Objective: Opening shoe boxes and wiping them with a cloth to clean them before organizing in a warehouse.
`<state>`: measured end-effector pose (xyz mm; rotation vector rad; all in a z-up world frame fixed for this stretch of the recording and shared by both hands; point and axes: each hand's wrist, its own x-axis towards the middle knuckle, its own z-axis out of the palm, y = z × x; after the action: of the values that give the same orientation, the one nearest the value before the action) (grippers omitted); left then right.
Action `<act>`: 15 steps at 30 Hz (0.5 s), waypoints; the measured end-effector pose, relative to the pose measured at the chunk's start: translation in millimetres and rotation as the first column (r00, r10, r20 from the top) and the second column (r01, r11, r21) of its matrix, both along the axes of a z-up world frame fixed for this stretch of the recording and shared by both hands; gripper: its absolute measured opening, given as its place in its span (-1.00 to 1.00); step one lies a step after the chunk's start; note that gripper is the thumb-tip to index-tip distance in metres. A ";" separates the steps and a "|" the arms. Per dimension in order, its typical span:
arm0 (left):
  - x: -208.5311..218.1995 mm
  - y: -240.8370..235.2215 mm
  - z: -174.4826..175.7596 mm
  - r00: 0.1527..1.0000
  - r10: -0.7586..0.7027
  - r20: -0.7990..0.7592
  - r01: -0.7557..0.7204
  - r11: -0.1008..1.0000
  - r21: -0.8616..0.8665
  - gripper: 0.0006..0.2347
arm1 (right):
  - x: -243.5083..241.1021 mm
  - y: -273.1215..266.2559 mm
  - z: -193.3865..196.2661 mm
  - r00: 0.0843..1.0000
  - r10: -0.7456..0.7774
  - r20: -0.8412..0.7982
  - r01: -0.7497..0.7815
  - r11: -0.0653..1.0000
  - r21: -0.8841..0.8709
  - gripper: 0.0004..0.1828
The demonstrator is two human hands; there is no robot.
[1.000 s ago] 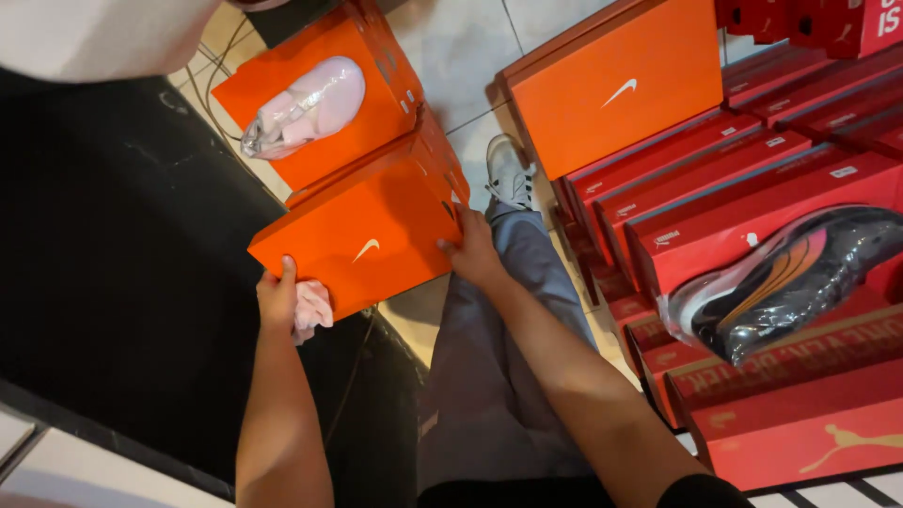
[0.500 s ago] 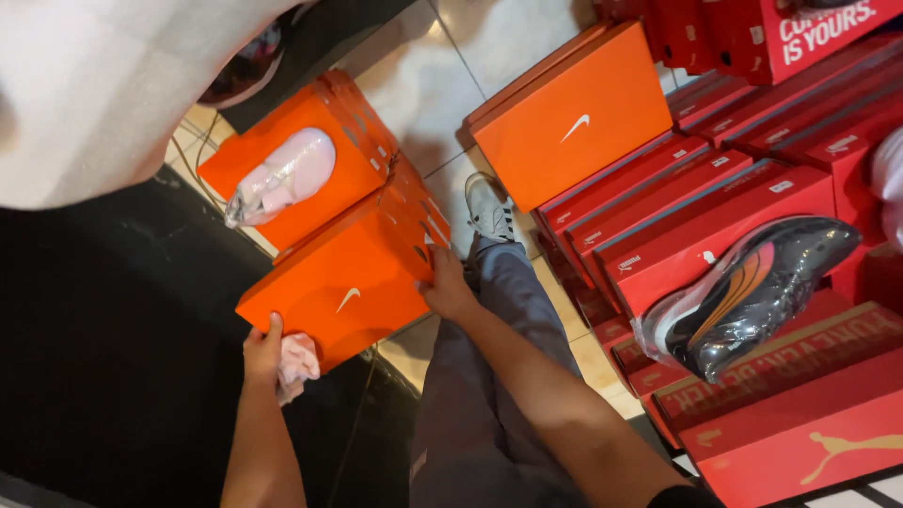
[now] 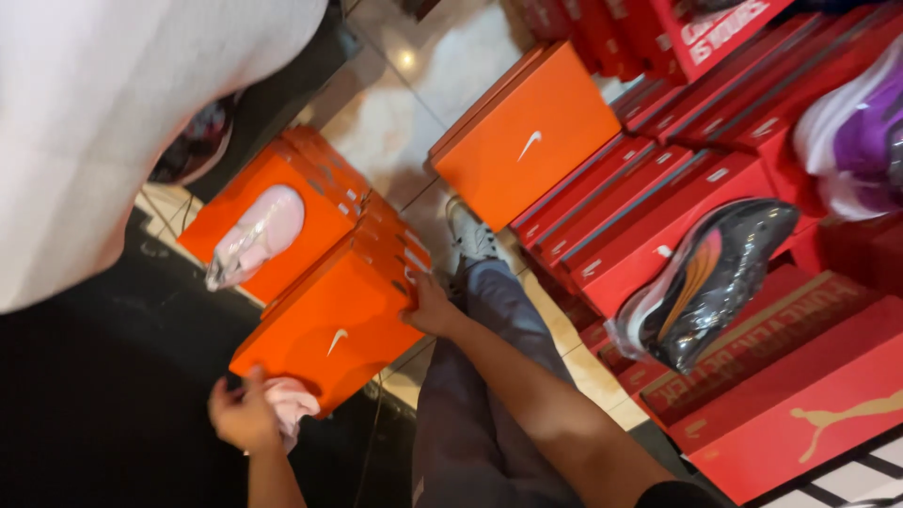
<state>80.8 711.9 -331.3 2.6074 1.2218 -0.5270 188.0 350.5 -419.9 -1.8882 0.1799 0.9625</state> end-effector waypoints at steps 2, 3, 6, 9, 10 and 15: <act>24.1 -34.6 34.8 0.650 0.405 0.643 -0.164 0.901 -0.402 -0.82 | 11.3 -6.3 -19.2 0.916 -0.400 -0.008 0.367 0.833 0.415 -0.36; 37.0 -58.2 43.0 0.649 0.403 0.645 -0.155 0.900 -0.407 -0.82 | 63.8 -15.4 32.8 0.914 -0.407 -0.002 0.371 0.832 0.413 -0.36; 66.2 -137.6 47.5 0.746 0.306 0.592 -0.034 0.905 -0.424 -0.92 | 177.8 -61.0 114.1 0.824 -0.566 -0.010 0.550 0.796 0.253 -0.67; 101.2 -237.5 9.0 0.884 0.325 0.335 0.149 0.483 -0.863 -0.71 | 199.1 -125.0 13.4 0.682 -0.654 0.327 0.670 0.738 0.079 -0.54; 123.4 -275.3 -7.0 0.937 0.292 0.194 0.061 0.409 -0.910 -0.65 | 211.2 -146.5 -19.6 0.619 -0.703 0.351 0.747 0.665 0.015 -0.53; 167.9 -391.8 -168.3 0.936 0.347 0.054 -0.036 0.247 -0.968 -0.55 | 262.1 -238.5 -66.3 0.802 -0.587 0.108 0.549 0.654 -0.521 -0.29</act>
<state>248.7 320.1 -499.6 1.3357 0.6938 -0.5838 450.1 112.0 -486.2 -2.0768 1.1276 0.5560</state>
